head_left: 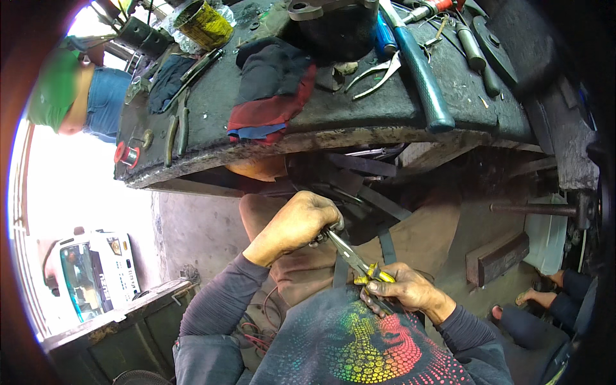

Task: The person cleans a mechanical component with a cloth, then uses pliers and a screwdriver to manipulate small parts. They attach a metal plate to the component and continue assembling it with various tools.

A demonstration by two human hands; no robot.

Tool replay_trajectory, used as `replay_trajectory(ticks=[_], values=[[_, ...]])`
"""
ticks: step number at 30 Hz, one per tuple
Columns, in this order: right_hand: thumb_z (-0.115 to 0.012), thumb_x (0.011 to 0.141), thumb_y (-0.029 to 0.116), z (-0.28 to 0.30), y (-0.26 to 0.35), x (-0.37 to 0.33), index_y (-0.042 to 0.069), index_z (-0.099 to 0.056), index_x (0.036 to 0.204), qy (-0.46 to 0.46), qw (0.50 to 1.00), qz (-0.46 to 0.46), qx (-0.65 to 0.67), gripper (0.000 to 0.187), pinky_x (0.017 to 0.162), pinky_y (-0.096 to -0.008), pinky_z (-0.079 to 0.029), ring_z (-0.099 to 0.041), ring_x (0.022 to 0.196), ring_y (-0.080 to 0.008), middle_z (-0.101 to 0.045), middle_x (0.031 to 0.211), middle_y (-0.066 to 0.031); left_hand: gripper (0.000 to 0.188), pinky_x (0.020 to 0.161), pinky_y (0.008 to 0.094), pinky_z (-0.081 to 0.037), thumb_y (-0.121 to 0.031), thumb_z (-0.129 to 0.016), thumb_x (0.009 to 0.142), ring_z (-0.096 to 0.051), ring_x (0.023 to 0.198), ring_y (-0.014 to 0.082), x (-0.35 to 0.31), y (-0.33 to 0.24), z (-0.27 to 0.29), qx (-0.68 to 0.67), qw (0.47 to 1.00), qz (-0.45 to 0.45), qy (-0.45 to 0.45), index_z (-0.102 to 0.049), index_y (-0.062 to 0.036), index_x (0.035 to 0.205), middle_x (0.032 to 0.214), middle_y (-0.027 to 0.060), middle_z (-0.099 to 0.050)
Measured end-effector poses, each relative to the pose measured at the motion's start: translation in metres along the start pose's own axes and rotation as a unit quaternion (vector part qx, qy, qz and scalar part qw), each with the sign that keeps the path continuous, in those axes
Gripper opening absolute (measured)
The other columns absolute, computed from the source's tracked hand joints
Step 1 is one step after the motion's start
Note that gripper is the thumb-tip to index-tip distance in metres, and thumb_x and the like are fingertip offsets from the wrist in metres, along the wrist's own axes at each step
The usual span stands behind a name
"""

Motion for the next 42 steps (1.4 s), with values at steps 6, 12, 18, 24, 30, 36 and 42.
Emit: replay_trajectory(ticks=[6, 12, 18, 24, 30, 36, 42], values=[[-0.069, 0.104, 0.022, -0.005, -0.009, -0.001, -0.006, -0.066, 0.123, 0.071, 0.994, -0.006, 0.088, 0.033, 0.054, -0.0286, -0.05, -0.062, 0.069, -0.0158, -0.066, 0.09, -0.0111, 0.026, 0.071, 0.0285, -0.048, -0.016, -0.06, 0.09, -0.06, 0.073, 0.0116, 0.0, 0.003, 0.0, -0.03, 0.999, 0.011, 0.023, -0.075, 0.0046, 0.087, 0.079, 0.0051, -0.07], [-0.068, 0.104, 0.02, -0.008, -0.018, -0.002, -0.002, -0.062, 0.131, 0.157, 0.972, -0.014, 0.172, 0.035, 0.057, -0.0299, -0.05, -0.06, 0.069, -0.0179, -0.063, 0.094, -0.014, 0.026, 0.073, 0.0273, -0.051, -0.018, -0.066, 0.089, -0.065, 0.076, 0.0137, 0.007, 0.007, 0.0, -0.132, 0.985, 0.022, 0.109, -0.078, 0.0045, 0.092, 0.086, 0.0076, -0.076], [-0.064, 0.106, 0.027, -0.016, -0.023, 0.001, 0.003, -0.053, 0.138, 0.254, 0.937, 0.0, 0.241, 0.041, 0.053, -0.0304, -0.044, -0.055, 0.068, -0.0179, -0.058, 0.094, -0.0149, 0.028, 0.073, 0.0293, -0.054, -0.018, -0.067, 0.089, -0.068, 0.075, 0.016, 0.013, -0.003, -0.006, -0.205, 0.97, -0.018, 0.133, -0.077, 0.0072, 0.097, 0.089, 0.0111, -0.076], [-0.062, 0.107, 0.036, -0.03, -0.026, 0.002, 0.007, -0.051, 0.137, 0.304, 0.897, 0.019, 0.32, 0.044, 0.053, -0.0315, -0.042, -0.048, 0.066, -0.0158, -0.053, 0.091, -0.0121, 0.035, 0.056, 0.0318, -0.055, -0.024, -0.065, 0.088, -0.067, 0.066, 0.0204, 0.018, -0.014, -0.012, -0.322, 0.938, -0.053, 0.115, -0.074, 0.0102, 0.094, 0.086, 0.0174, -0.072], [-0.069, 0.102, 0.037, -0.042, -0.012, -0.001, 0.005, -0.058, 0.104, 0.298, 0.874, 0.055, 0.379, 0.034, 0.05, -0.032, -0.042, -0.047, 0.063, -0.0177, -0.049, 0.085, -0.0134, 0.033, 0.08, 0.0336, -0.056, -0.023, -0.064, 0.09, -0.07, 0.082, 0.0217, 0.023, -0.03, -0.009, -0.337, 0.928, -0.135, 0.081, -0.075, 0.0073, 0.096, 0.095, 0.0161, -0.075], [-0.067, 0.103, 0.038, -0.056, 0.002, -0.008, 0.005, -0.052, 0.084, 0.322, 0.839, 0.051, 0.435, 0.041, 0.047, -0.0304, -0.043, -0.051, 0.063, -0.0176, -0.048, 0.084, -0.013, 0.035, 0.081, 0.0327, -0.058, -0.024, -0.064, 0.092, -0.072, 0.088, 0.0218, 0.021, -0.039, -0.003, -0.354, 0.906, -0.233, 0.009, -0.075, 0.008, 0.103, 0.098, 0.0165, -0.075], [-0.062, 0.106, 0.042, -0.071, 0.011, -0.01, 0.003, -0.053, 0.083, 0.348, 0.804, 0.067, 0.478, 0.046, 0.044, -0.0265, -0.045, -0.051, 0.062, -0.0161, -0.048, 0.082, -0.0113, 0.037, 0.082, 0.0349, -0.057, -0.024, -0.065, 0.092, -0.072, 0.087, 0.025, 0.016, -0.043, -0.002, -0.377, 0.884, -0.274, -0.033, -0.075, 0.0099, 0.104, 0.098, 0.0193, -0.074]])
Point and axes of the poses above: each hand's wrist, its own x-axis towards the middle knuckle, its own z-axis out of the back of the hand, y = z × x, the point moved 9 cm from there along x, towards the middle knuckle
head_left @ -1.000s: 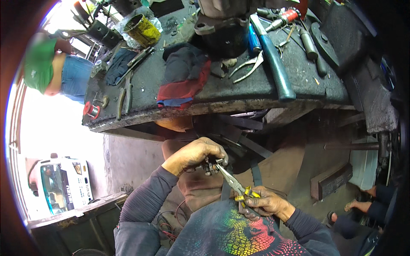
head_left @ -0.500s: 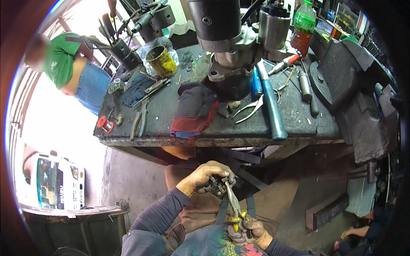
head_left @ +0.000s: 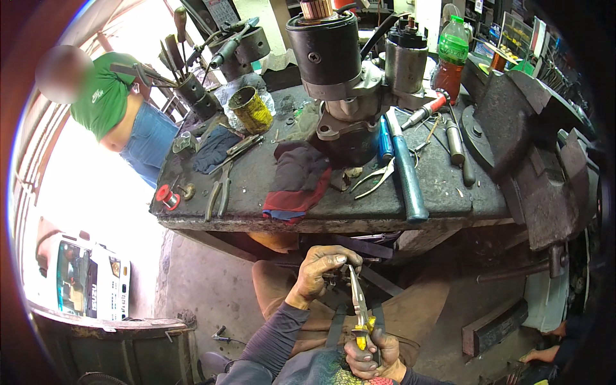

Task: The person cleans a mechanical component with a cloth, then uses pliers and a screwdriver to manipulate small parts. They attach a metal plate to the component and continue assembling it with various tools.

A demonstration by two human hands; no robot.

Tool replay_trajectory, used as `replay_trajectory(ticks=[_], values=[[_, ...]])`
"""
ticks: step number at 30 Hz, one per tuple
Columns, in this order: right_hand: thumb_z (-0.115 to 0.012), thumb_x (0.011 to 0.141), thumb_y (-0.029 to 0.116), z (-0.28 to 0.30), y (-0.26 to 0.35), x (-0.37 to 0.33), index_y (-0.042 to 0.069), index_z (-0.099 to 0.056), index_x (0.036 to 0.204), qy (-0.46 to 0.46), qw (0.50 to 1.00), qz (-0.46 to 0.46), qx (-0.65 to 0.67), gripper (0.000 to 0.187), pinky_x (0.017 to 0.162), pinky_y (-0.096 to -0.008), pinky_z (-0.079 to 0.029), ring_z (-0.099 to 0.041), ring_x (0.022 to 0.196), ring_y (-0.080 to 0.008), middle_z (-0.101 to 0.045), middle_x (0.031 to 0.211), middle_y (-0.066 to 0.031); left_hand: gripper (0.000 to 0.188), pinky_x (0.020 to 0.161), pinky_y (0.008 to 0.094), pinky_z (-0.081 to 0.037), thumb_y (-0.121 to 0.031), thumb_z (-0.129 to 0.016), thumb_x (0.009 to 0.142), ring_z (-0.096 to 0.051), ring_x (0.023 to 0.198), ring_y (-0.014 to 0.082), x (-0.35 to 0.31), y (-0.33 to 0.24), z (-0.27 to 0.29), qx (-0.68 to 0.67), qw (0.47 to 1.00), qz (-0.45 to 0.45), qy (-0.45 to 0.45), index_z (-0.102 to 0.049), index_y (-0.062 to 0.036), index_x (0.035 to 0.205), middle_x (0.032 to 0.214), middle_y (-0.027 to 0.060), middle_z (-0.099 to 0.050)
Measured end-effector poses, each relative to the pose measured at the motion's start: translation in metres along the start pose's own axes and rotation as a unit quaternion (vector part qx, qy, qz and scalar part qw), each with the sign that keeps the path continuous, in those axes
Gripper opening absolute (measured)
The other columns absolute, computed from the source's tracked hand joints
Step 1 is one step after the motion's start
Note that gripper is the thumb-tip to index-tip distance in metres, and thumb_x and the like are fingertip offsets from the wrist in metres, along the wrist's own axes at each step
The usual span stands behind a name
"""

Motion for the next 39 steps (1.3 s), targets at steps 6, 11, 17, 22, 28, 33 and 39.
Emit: replay_trajectory(ticks=[6, 11, 17, 22, 28, 33, 39], values=[[-0.061, 0.106, 0.044, -0.006, -0.004, 0.004, 0.004, -0.054, 0.083, 0.033, 0.999, 0.0, 0.028, 0.047, 0.043, -0.0273, -0.049, -0.052, 0.061, -0.0161, -0.048, 0.082, -0.0103, 0.045, 0.082, 0.0372, -0.057, -0.032, -0.068, 0.091, -0.072, 0.089, 0.0274, -0.005, -0.023, -0.011, 0.13, 0.988, -0.075, -0.016, -0.076, 0.0099, 0.107, 0.099, 0.0192, -0.075], [-0.058, 0.108, 0.038, -0.014, 0.006, -0.006, 0.004, -0.055, 0.086, -0.016, 0.999, -0.033, 0.025, 0.04, 0.043, -0.0338, -0.05, -0.057, 0.062, -0.0214, -0.052, 0.087, -0.0139, 0.041, 0.084, 0.0372, -0.057, -0.028, -0.078, 0.089, -0.073, 0.091, 0.0292, -0.016, -0.062, -0.03, 0.428, 0.878, -0.207, 0.056, -0.076, 0.0029, 0.115, 0.101, 0.0174, -0.076], [-0.062, 0.105, 0.025, -0.055, 0.047, -0.05, -0.004, -0.064, 0.118, -0.199, 0.929, 0.008, -0.312, 0.032, 0.052, -0.0405, -0.056, -0.065, 0.07, -0.031, -0.063, 0.091, -0.0244, 0.068, 0.083, 0.0383, -0.058, -0.033, -0.095, 0.071, -0.073, 0.093, 0.0288, -0.049, -0.123, -0.023, 0.612, 0.727, -0.311, 0.035, -0.072, -0.0008, 0.127, 0.103, 0.0147, -0.075], [-0.071, 0.102, 0.015, -0.06, 0.043, -0.025, -0.007, -0.059, 0.132, -0.257, 0.692, 0.141, -0.659, 0.039, 0.069, -0.0365, -0.063, -0.073, 0.085, -0.0227, -0.071, 0.108, -0.0187, 0.1, 0.09, 0.0368, -0.059, -0.075, -0.075, 0.081, -0.067, 0.104, 0.0259, -0.06, -0.09, 0.013, 0.18, 0.957, -0.214, -0.081, -0.06, 0.0113, 0.13, 0.119, 0.0201, -0.066], [-0.063, 0.105, 0.009, -0.065, 0.001, 0.027, -0.006, -0.063, 0.12, -0.131, 0.547, 0.249, -0.789, 0.021, 0.067, -0.0285, -0.058, -0.069, 0.081, -0.0142, -0.069, 0.101, -0.0107, 0.085, 0.08, 0.0411, -0.055, -0.081, -0.068, 0.084, -0.062, 0.09, 0.0277, -0.059, -0.055, 0.002, -0.06, 0.966, -0.247, -0.058, -0.058, -0.0005, 0.107, 0.106, 0.0157, -0.061], [-0.07, 0.1, 0.01, -0.056, 0.011, 0.041, -0.004, -0.067, 0.111, -0.251, 0.592, 0.206, -0.737, 0.019, 0.067, -0.0351, -0.052, -0.066, 0.075, -0.016, -0.07, 0.088, -0.0148, 0.081, 0.072, 0.0375, -0.051, -0.082, -0.062, 0.087, -0.058, 0.085, 0.0247, -0.058, -0.05, 0.004, -0.052, 0.971, -0.217, -0.085, -0.055, -0.004, 0.107, 0.098, 0.0128, -0.057], [-0.069, 0.101, 0.011, -0.041, 0.02, 0.034, -0.008, -0.068, 0.115, -0.304, 0.663, 0.032, -0.683, 0.023, 0.072, -0.036, -0.059, -0.07, 0.084, -0.0194, -0.07, 0.105, -0.0171, 0.079, 0.076, 0.0372, -0.053, -0.076, -0.071, 0.085, -0.06, 0.09, 0.0245, -0.052, -0.054, 0.005, -0.038, 0.973, -0.224, -0.05, -0.056, -0.0025, 0.11, 0.103, 0.0147, -0.059]])
Point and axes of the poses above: each hand's wrist, its own x-axis towards the middle knuckle, its own z-axis out of the back of the hand, y = z × x, the point moved 9 cm from there along x, towards the middle knuckle
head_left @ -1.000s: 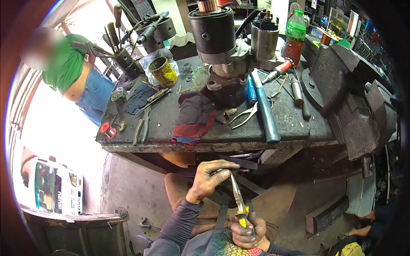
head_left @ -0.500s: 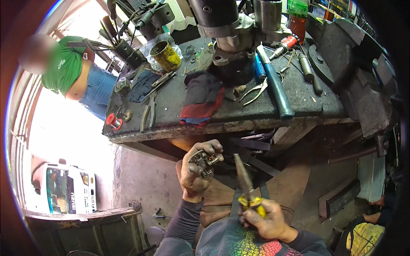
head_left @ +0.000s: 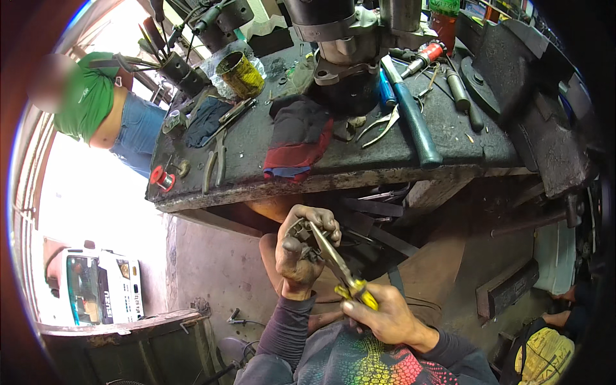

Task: The person cleans a mechanical component with a cloth, then uses pliers and a screwdriver to manipulate small parts. They attach a metal plate to the component and continue assembling it with various tools.

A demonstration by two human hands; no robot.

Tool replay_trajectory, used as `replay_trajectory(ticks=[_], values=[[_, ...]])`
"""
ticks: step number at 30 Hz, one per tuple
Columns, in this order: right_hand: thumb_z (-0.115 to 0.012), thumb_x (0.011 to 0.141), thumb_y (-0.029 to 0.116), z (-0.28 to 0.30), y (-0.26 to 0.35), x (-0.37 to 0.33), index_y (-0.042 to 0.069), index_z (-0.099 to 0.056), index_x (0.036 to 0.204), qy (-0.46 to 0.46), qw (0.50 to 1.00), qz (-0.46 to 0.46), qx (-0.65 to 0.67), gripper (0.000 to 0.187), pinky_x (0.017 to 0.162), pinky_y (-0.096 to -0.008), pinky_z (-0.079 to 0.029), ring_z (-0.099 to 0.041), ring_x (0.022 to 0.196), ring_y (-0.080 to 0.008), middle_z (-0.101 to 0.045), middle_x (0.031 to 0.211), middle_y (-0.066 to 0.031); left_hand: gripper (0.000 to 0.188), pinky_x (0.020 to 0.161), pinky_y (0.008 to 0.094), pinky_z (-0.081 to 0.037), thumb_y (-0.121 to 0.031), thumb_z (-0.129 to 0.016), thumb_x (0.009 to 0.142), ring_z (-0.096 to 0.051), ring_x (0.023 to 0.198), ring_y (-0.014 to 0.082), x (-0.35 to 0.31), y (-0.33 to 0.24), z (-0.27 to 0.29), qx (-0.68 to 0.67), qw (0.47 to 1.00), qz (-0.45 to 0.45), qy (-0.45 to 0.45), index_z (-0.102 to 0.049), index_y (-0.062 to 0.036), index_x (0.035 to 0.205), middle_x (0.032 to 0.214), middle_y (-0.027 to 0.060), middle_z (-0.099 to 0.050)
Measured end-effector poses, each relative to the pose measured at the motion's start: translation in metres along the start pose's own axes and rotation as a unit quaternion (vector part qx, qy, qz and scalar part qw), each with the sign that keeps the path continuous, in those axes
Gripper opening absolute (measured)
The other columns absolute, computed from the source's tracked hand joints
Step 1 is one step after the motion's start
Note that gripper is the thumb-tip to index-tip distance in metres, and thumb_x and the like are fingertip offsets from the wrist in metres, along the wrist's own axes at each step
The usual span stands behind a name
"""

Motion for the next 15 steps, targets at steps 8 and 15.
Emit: replay_trajectory(ticks=[8, 15], values=[[-0.064, 0.101, 0.008, -0.031, -0.022, -0.026, -0.012, -0.068, 0.109, 0.295, 0.855, -0.054, 0.424, 0.022, 0.098, -0.0535, -0.059, -0.069, 0.115, -0.0391, -0.062, 0.125, -0.0278, 0.086, 0.081, 0.0376, -0.052, -0.073, -0.09, 0.065, -0.06, 0.092, 0.0243, 0.006, -0.022, -0.019, 0.103, 0.993, -0.028, 0.058, -0.06, -0.0022, 0.103, 0.1, 0.0142, -0.06], [-0.064, 0.101, 0.01, -0.028, -0.018, -0.032, -0.012, -0.07, 0.106, 0.31, 0.845, -0.073, 0.429, 0.024, 0.098, -0.0529, -0.058, -0.066, 0.117, -0.0411, -0.061, 0.124, -0.0315, 0.078, 0.082, 0.0385, -0.051, -0.062, -0.097, 0.059, -0.064, 0.092, 0.0258, 0.0, -0.036, -0.033, 0.149, 0.982, -0.05, 0.105, -0.066, -0.0015, 0.096, 0.094, 0.0149, -0.066]])
Point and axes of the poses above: each hand's wrist, its own x-axis towards the middle knuckle, its own z-axis out of the back of the hand, y = z × x, the point moved 9 cm from there along x, towards the middle knuckle
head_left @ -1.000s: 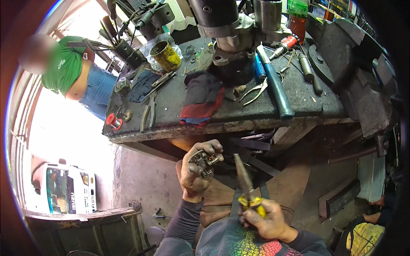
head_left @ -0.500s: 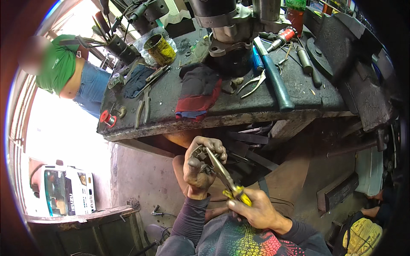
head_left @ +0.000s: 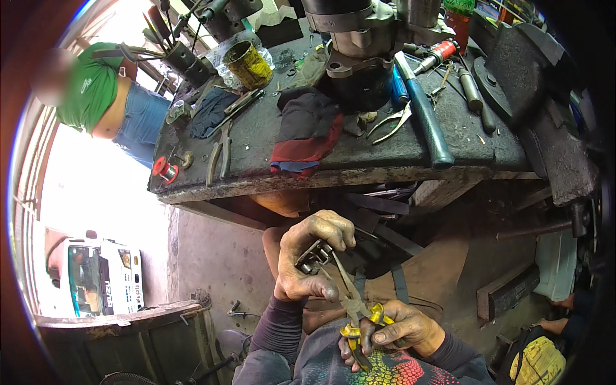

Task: The person cleans a mechanical component with a cloth, then uses pliers and a screwdriver to manipulate small parts. They attach a metal plate to the component and continue assembling it with various tools.

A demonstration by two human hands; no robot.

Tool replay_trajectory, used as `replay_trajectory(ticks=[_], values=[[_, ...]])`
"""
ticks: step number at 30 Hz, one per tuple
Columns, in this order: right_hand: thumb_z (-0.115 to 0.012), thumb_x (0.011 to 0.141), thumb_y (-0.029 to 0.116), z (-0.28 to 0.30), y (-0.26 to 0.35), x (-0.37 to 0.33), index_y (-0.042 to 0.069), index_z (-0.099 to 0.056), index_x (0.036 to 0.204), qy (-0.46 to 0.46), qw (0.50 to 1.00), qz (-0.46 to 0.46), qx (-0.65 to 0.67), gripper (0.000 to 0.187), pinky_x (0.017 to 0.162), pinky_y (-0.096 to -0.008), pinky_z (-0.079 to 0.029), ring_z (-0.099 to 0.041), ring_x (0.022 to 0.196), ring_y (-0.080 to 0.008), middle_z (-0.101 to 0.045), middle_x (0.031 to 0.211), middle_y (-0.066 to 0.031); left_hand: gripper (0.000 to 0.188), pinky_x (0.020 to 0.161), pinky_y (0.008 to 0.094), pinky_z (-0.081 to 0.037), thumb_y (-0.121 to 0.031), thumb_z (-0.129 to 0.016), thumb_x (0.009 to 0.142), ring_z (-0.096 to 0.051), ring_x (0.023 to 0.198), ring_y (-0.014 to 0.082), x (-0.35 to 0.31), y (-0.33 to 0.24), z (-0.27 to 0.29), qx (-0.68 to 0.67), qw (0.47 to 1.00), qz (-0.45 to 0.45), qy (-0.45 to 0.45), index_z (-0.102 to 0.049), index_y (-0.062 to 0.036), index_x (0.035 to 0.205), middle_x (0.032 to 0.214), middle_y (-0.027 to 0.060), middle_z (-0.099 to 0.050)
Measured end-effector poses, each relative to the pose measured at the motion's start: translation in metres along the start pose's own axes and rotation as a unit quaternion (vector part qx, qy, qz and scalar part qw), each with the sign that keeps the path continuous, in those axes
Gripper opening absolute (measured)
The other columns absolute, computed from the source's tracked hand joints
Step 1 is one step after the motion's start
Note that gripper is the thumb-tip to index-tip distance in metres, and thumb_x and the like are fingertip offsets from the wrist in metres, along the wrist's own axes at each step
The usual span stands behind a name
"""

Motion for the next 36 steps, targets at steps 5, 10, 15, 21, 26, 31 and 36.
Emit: replay_trajectory(ticks=[5, 10, 15, 21, 26, 31, 36], values=[[-0.066, 0.101, 0.015, 0.0, -0.002, 0.002, -0.012, -0.07, 0.103, 0.018, 1.0, 0.003, -0.009, 0.027, 0.093, -0.0484, -0.058, -0.065, 0.111, -0.0386, -0.061, 0.121, -0.0323, 0.068, 0.081, 0.0386, -0.051, -0.05, -0.099, 0.059, -0.064, 0.09, 0.0266, 0.005, -0.011, -0.007, 0.021, 0.998, -0.034, 0.042, -0.067, -0.0017, 0.095, 0.093, 0.0142, -0.067], [-0.068, 0.101, 0.019, 0.004, -0.012, -0.004, -0.01, -0.067, 0.095, -0.008, 1.0, -0.009, -0.002, 0.029, 0.086, -0.0458, -0.057, -0.064, 0.11, -0.0364, -0.062, 0.117, -0.0316, 0.058, 0.076, 0.0383, -0.052, -0.04, -0.1, 0.06, -0.064, 0.085, 0.026, 0.008, -0.019, -0.013, 0.095, 0.991, -0.028, 0.094, -0.068, -0.0022, 0.091, 0.091, 0.015, -0.068], [-0.067, 0.101, 0.018, 0.001, -0.01, -0.004, -0.008, -0.065, 0.092, -0.03, 0.999, 0.012, -0.001, 0.028, 0.083, -0.0442, -0.056, -0.061, 0.113, -0.0358, -0.062, 0.113, -0.0297, 0.053, 0.074, 0.0376, -0.05, -0.035, -0.099, 0.062, -0.063, 0.085, 0.0248, 0.004, -0.018, -0.014, 0.116, 0.989, 0.012, 0.091, -0.068, -0.0032, 0.09, 0.092, 0.0152, -0.068], [-0.066, 0.102, 0.016, 0.006, -0.017, -0.008, -0.008, -0.064, 0.092, -0.047, 0.999, -0.01, 0.017, 0.026, 0.081, -0.0421, -0.056, -0.063, 0.105, -0.0346, -0.062, 0.111, -0.0288, 0.048, 0.076, 0.0376, -0.05, -0.031, -0.096, 0.065, -0.062, 0.086, 0.0251, -0.001, -0.013, -0.008, 0.115, 0.989, 0.036, 0.084, -0.067, -0.0037, 0.091, 0.094, 0.0148, -0.067], [-0.068, 0.102, 0.018, 0.016, -0.014, -0.001, -0.006, -0.066, 0.093, -0.069, 0.995, 0.005, -0.066, 0.026, 0.083, -0.0379, -0.057, -0.067, 0.094, -0.029, -0.064, 0.112, -0.0252, 0.04, 0.08, 0.0374, -0.052, -0.015, -0.093, 0.065, -0.065, 0.09, 0.0253, -0.003, -0.013, -0.002, 0.097, 0.992, 0.012, 0.075, -0.067, -0.0035, 0.093, 0.096, 0.0143, -0.068], [-0.068, 0.101, 0.013, 0.011, 0.02, -0.016, -0.012, -0.068, 0.111, -0.119, 0.969, 0.008, -0.216, 0.027, 0.095, -0.047, -0.06, -0.072, 0.11, -0.0342, -0.071, 0.116, -0.0247, 0.028, 0.084, 0.0382, -0.055, -0.017, -0.08, 0.084, -0.067, 0.094, 0.026, 0.003, 0.009, 0.009, -0.076, 0.994, 0.073, -0.028, -0.066, -0.0024, 0.104, 0.101, 0.0157, -0.068], [-0.078, 0.092, 0.017, -0.048, 0.165, -0.105, 0.002, -0.072, 0.1, -0.428, 0.521, 0.271, -0.687, 0.017, 0.07, -0.0327, -0.049, -0.06, 0.078, -0.0144, -0.064, 0.085, -0.0041, 0.073, 0.075, 0.0426, -0.058, -0.07, -0.04, 0.106, -0.069, 0.091, 0.0338, 0.013, 0.03, 0.027, -0.324, 0.912, 0.162, -0.191, -0.063, -0.0035, 0.127, 0.109, 0.02, -0.069]])
Point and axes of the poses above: each hand's wrist, its own x-axis towards the middle knuckle, its own z-axis out of the back of the hand, y = z × x, the point moved 9 cm from there along x, towards the middle knuckle
